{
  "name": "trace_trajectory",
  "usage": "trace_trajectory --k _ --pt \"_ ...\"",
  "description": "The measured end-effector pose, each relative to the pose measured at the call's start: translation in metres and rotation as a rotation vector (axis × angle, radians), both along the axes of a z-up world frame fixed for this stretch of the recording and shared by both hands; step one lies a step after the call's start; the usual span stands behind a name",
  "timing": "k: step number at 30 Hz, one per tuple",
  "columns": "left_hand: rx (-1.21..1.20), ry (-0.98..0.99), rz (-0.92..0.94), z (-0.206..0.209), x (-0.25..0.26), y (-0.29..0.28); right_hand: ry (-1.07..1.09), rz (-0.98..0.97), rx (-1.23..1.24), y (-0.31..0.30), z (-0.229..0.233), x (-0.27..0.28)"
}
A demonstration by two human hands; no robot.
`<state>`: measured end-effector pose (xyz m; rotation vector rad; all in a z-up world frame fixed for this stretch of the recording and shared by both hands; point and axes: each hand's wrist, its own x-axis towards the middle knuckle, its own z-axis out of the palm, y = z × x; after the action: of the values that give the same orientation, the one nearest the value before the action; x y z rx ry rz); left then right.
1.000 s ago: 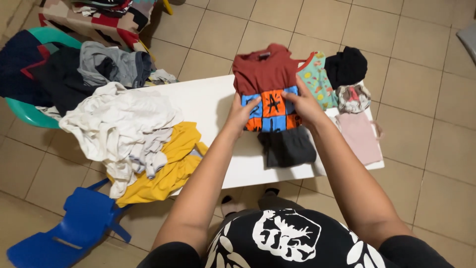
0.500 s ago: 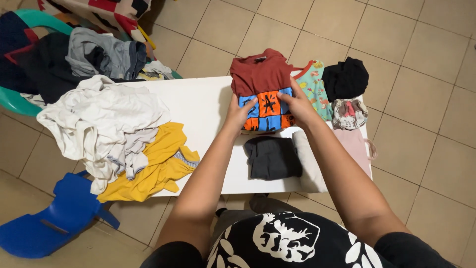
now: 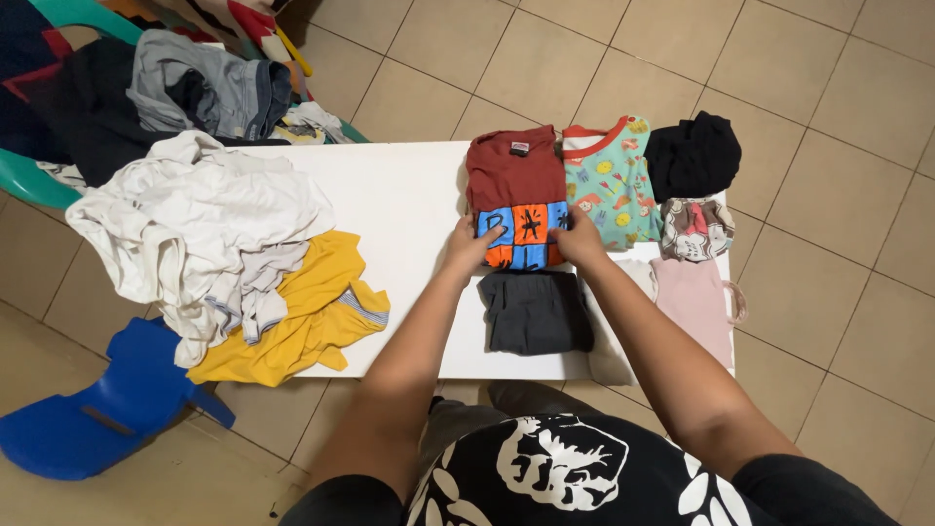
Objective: Fold various pieces of clothing on a white table.
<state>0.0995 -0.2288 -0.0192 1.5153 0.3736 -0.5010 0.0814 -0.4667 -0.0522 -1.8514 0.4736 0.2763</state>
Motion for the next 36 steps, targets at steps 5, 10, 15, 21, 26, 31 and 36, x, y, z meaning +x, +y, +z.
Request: trace_trajectory --k 5,10,15,21,26,31,36 --pt "-0.369 0.213 -0.004 0.038 0.023 0.009 -0.141 -0.068 0.326 0.027 0.082 0.000" --pt "-0.795 0.295 0.032 0.089 0.043 0.040 -0.132 -0.097 0.783 0.036 0.131 0.006" --pt "-0.903 0.010 0.246 0.106 0.049 0.084 -0.271 0.088 0.413 0.025 0.082 0.001" --pt "-0.643 -0.141 0.394 0.110 0.042 0.130 -0.423 0.687 -0.698 0.065 0.135 -0.019" --pt "-0.497 -0.081 0.439 0.095 0.031 0.143 -0.420 0.705 -0.864 0.070 0.100 -0.019" --pt "-0.455 -0.144 0.378 0.064 0.022 0.139 -0.440 0.715 -0.834 0.064 0.093 -0.015" --pt "-0.398 -0.123 0.167 0.076 0.023 0.093 -0.129 0.362 -0.239 0.039 0.031 0.001"
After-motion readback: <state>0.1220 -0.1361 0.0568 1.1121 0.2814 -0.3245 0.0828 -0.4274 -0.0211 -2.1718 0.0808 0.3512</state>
